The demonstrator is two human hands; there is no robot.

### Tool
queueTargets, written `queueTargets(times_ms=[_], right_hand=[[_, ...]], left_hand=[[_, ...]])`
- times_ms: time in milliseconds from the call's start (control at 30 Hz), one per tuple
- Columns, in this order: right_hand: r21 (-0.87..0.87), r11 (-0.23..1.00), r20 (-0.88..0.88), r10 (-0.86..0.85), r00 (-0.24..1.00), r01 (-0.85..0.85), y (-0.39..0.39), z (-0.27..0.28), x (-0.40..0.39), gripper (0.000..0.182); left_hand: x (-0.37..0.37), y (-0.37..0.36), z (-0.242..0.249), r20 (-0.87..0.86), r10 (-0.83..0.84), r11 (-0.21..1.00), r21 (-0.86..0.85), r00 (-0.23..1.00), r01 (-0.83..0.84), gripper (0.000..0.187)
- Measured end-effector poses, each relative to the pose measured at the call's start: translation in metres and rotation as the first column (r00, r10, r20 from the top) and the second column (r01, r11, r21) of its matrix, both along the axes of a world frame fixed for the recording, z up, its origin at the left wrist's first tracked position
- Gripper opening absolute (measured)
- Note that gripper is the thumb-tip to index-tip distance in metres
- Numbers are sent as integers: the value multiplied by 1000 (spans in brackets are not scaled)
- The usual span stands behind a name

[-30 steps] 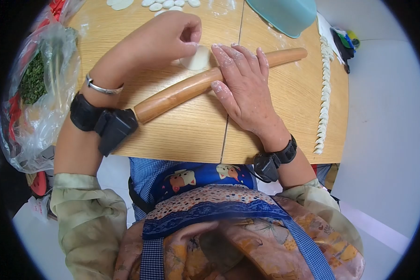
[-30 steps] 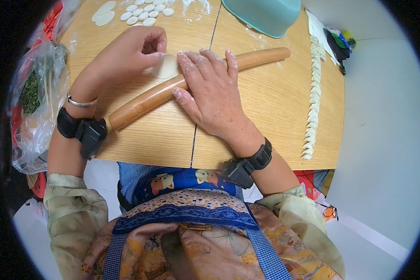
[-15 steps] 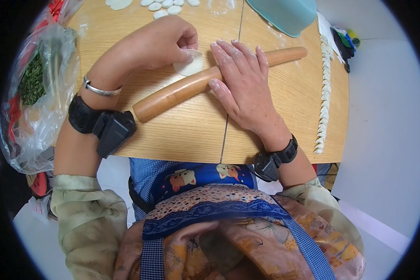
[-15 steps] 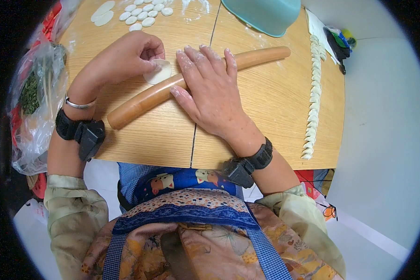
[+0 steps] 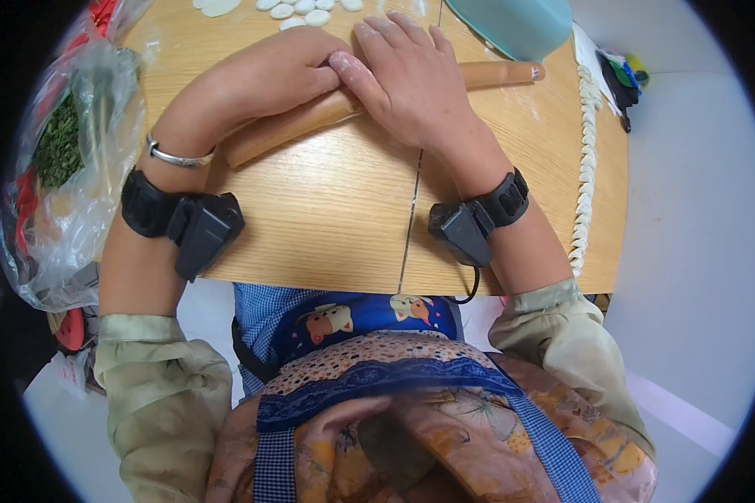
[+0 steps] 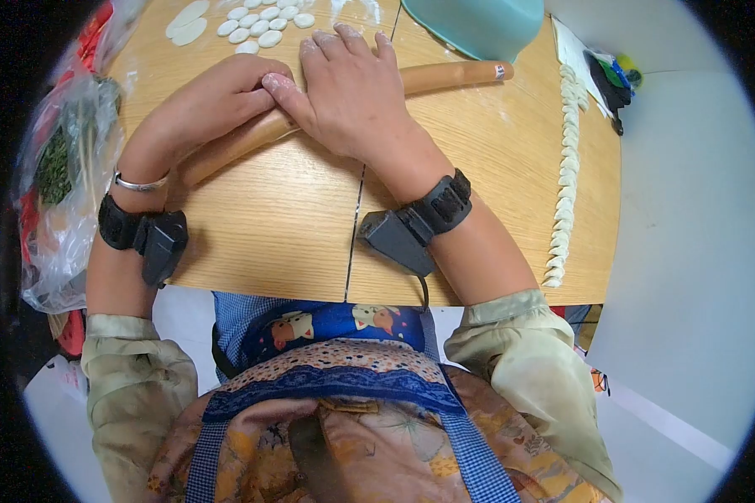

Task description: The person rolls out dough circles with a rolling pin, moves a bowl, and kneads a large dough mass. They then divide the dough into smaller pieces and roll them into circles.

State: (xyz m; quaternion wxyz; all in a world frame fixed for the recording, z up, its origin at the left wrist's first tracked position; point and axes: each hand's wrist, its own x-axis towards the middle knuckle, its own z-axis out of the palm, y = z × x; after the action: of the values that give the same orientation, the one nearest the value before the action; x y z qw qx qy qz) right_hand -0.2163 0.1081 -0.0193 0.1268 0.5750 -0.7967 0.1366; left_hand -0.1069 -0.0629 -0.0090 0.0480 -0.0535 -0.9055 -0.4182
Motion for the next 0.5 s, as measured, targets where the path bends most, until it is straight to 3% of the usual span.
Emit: queueTargets(times_ms=[133,233,300,500], right_hand=[[-46,999,-1,-8,1000,8,6,-2,4,69],[-53,999,28,11,1000,-10,24,2,12,67],[7,1000,80,-4,997,4,42,7,23,67],[96,995,112,-16,994,5,81,14,44,68]], left_hand=[[0,1,3,-7,0,1000,16,1000,0,22],[0,1,7,118,-30,1000,0,993,30,18],[0,1,6,131,-9,998,60,991,1,15],[0,-5,8,125,-5,1000,21,992,2,17]])
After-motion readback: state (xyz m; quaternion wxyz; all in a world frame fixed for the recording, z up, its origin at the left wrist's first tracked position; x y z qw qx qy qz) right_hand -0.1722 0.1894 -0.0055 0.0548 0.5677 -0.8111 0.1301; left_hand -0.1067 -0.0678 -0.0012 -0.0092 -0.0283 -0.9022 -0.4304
